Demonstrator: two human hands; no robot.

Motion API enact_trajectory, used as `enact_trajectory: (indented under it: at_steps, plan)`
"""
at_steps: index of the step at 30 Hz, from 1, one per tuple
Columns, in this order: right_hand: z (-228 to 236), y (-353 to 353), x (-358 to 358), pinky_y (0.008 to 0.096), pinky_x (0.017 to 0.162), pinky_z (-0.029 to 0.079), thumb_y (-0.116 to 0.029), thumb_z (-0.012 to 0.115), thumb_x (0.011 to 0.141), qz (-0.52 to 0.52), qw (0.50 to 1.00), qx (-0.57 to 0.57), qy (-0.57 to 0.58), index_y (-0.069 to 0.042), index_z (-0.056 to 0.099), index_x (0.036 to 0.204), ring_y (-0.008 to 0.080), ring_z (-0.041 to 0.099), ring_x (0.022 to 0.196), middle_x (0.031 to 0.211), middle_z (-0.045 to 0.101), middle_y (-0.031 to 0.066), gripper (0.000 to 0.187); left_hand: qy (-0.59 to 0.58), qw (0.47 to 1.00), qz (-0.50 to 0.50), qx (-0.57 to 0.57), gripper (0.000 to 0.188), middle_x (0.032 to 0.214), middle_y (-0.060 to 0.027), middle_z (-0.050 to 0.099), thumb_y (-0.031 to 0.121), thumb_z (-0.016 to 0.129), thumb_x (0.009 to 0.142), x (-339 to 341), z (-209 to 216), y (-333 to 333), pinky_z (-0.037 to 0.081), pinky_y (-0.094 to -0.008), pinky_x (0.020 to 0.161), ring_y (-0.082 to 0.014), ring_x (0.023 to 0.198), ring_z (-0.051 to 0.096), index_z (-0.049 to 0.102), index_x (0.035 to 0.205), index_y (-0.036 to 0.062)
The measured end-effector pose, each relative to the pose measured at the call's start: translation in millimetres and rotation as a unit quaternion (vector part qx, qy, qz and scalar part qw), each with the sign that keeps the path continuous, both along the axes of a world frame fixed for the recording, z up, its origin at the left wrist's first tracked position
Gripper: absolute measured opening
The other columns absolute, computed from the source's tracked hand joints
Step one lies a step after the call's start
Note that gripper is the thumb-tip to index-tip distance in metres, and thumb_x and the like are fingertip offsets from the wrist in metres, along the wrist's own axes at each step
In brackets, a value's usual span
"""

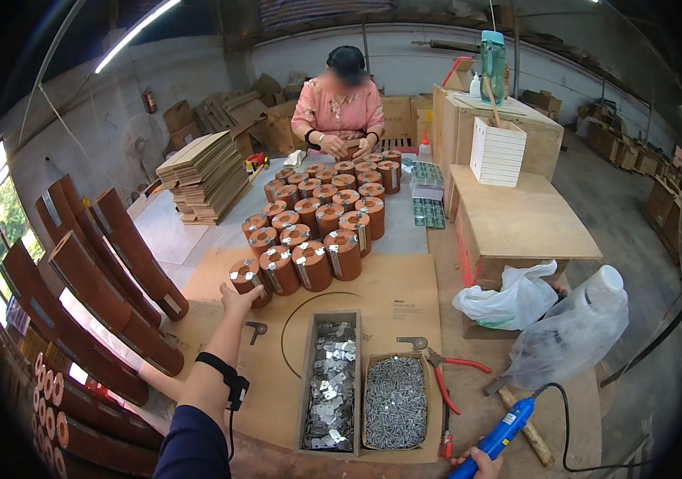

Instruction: Screwing metal brackets onto circular wooden or plastic bases using an electric screwdriver in a workshop setting.

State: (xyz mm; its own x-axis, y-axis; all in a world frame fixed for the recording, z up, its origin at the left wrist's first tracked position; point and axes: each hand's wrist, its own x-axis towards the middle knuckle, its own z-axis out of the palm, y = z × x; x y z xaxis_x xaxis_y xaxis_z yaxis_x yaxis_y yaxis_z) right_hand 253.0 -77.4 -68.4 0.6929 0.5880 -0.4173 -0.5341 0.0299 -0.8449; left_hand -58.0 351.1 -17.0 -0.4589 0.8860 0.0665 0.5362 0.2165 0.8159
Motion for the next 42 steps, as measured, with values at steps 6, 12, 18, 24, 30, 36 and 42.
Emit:
enact_trajectory:
  at_steps: [6,12,18,24,30,36,42]
  plan:
    - [-1,1,1,0.0353,0.054,0.05,-0.007,0.056,0.073,0.0,1.0,0.016,-0.022,0.003,0.044,0.09,0.0215,0.054,0.056,0.066,0.052,0.0116,0.023,-0.165,0.958,-0.159,-0.171,0.127,0.131,-0.0306,0.016,0.031,0.079,0.056,20,-3,1,0.033,-0.0382,0.096,-0.033,0.121,0.03,-0.02,0.127,-0.0044]
    - [-20,-7,8,0.0358,0.054,0.05,-0.006,0.056,0.073,0.026,0.999,0.004,-0.022,0.001,0.039,0.1,0.0216,0.053,0.057,0.068,0.051,0.0118,0.032,0.069,0.995,-0.051,-0.052,0.138,0.135,-0.0304,0.006,0.039,0.081,0.05,31,-49,32,0.024,-0.0328,0.102,-0.0331,0.127,0.018,-0.026,0.121,-0.0114]
    - [2,-2,-1,0.0359,0.055,0.049,-0.007,0.056,0.074,0.02,0.999,0.009,-0.034,0.002,0.04,0.098,0.0212,0.053,0.057,0.067,0.051,0.0118,0.03,0.057,0.993,-0.094,-0.045,0.123,0.124,-0.0263,0.037,0.042,0.081,0.048,6,-20,51,0.038,-0.035,0.092,-0.0321,0.111,0.044,0.003,0.127,-0.011]
    - [-8,-1,4,0.0353,0.055,0.049,-0.009,0.056,0.074,0.034,0.998,0.014,-0.047,0.003,0.04,0.098,0.0211,0.053,0.058,0.067,0.051,0.0113,0.031,0.098,0.99,-0.077,0.065,0.112,0.124,-0.0251,0.037,0.038,0.08,0.051,-12,-56,70,0.04,-0.0354,0.09,-0.0328,0.111,0.044,0.011,0.126,-0.0099]
    - [-10,0,7,0.0342,0.053,0.049,-0.008,0.055,0.073,0.032,0.998,-0.002,-0.045,0.003,0.04,0.098,0.0212,0.053,0.057,0.067,0.051,0.0106,0.031,-0.051,0.932,-0.341,0.109,0.064,0.105,-0.0168,0.054,0.023,0.075,0.061,-20,-23,65,0.043,-0.0348,0.082,-0.0249,0.096,0.054,0.044,0.109,-0.0063]
    - [-19,-4,7,0.0349,0.052,0.049,-0.008,0.054,0.074,0.039,0.999,-0.006,-0.022,0.002,0.041,0.095,0.0211,0.052,0.055,0.066,0.05,0.0099,0.027,0.162,0.912,-0.207,0.314,0.071,0.112,-0.0182,0.048,0.022,0.072,0.063,-31,103,-20,0.037,-0.0373,0.09,-0.0335,0.106,0.045,0.037,0.12,-0.0023]
    - [-7,-2,-1,0.036,0.055,0.049,-0.007,0.054,0.074,0.024,1.0,0.01,-0.014,-0.001,0.044,0.093,0.0201,0.051,0.057,0.068,0.049,0.0085,0.022,0.491,0.749,-0.039,0.443,0.056,0.114,-0.0139,0.048,0.022,0.071,0.061,-106,221,-100,0.032,-0.0391,0.093,-0.0304,0.11,0.042,0.05,0.11,0.0065]
